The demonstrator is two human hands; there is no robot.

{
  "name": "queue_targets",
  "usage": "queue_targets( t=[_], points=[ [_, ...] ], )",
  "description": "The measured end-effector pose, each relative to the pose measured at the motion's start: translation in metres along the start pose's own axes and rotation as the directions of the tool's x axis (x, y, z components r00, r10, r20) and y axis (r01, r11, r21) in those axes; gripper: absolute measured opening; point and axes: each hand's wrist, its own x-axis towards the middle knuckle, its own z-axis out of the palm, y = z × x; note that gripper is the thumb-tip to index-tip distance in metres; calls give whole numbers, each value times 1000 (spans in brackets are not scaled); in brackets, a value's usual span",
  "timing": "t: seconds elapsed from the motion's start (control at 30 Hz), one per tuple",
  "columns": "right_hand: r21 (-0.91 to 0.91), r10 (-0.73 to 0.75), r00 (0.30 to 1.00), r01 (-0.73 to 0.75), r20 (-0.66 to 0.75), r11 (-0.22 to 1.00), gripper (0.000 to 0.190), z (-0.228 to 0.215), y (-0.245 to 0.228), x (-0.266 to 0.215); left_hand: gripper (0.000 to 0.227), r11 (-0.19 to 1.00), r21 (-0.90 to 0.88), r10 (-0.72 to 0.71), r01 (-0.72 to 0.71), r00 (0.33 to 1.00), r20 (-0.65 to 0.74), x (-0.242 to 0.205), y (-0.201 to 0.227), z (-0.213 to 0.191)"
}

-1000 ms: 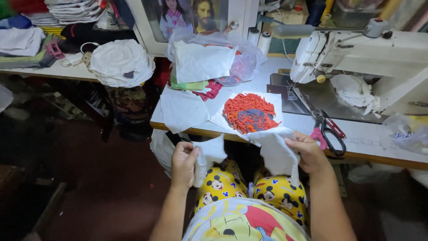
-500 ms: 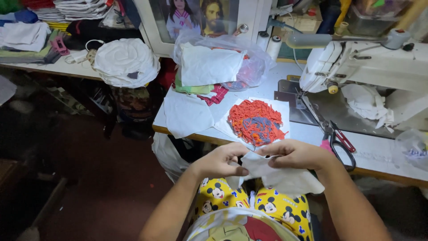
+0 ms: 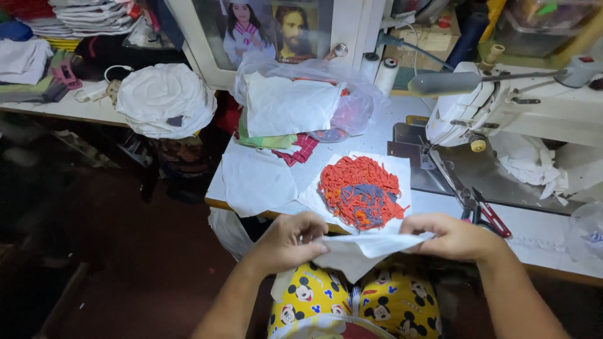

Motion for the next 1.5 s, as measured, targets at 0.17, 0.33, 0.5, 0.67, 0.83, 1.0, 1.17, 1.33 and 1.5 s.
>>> queue_targets(
  t=[0.17,0.33,0.5,0.67,0.83,1.0,1.17,1.33,1.5],
  points=[
    [280,-107,935,208,-338,937,20,-36,12,21,39,983,97,-145,158,981,-127,55,-24,-13],
    [-61,78,773,-149,-629,987,22,-61,16,80,21,870,359,-264,337,935,-237,118,-44,-29],
    [-219,164,727,-401,-667,890,32,-52,6,92,23,805,506,-257,310,951,-173,144,-85,-28],
    [-208,270,723,-497,-636,843,45,-41,-33,67,18,907,420,38,-32,999,-4,148,-91,-32],
    [111,198,745,-165,-636,980,29,-41,-20,53,27,986,152,-75,70,997,31,155,-79,-30],
    [133,210,695,-165,-687,977,28,-56,24,71,31,953,210,-200,221,973,-115,161,-102,-23],
    [3,211,709,-282,-673,960,26,-52,23,74,42,882,279,-332,380,920,-206,166,-128,-21],
    [-254,66,743,-309,-667,916,27,-56,40,79,17,971,138,-188,195,980,-59,164,-105,-23],
    [-234,80,733,-317,-676,919,35,-56,13,69,30,980,165,-104,110,993,-47,172,-118,-25]
  ],
)
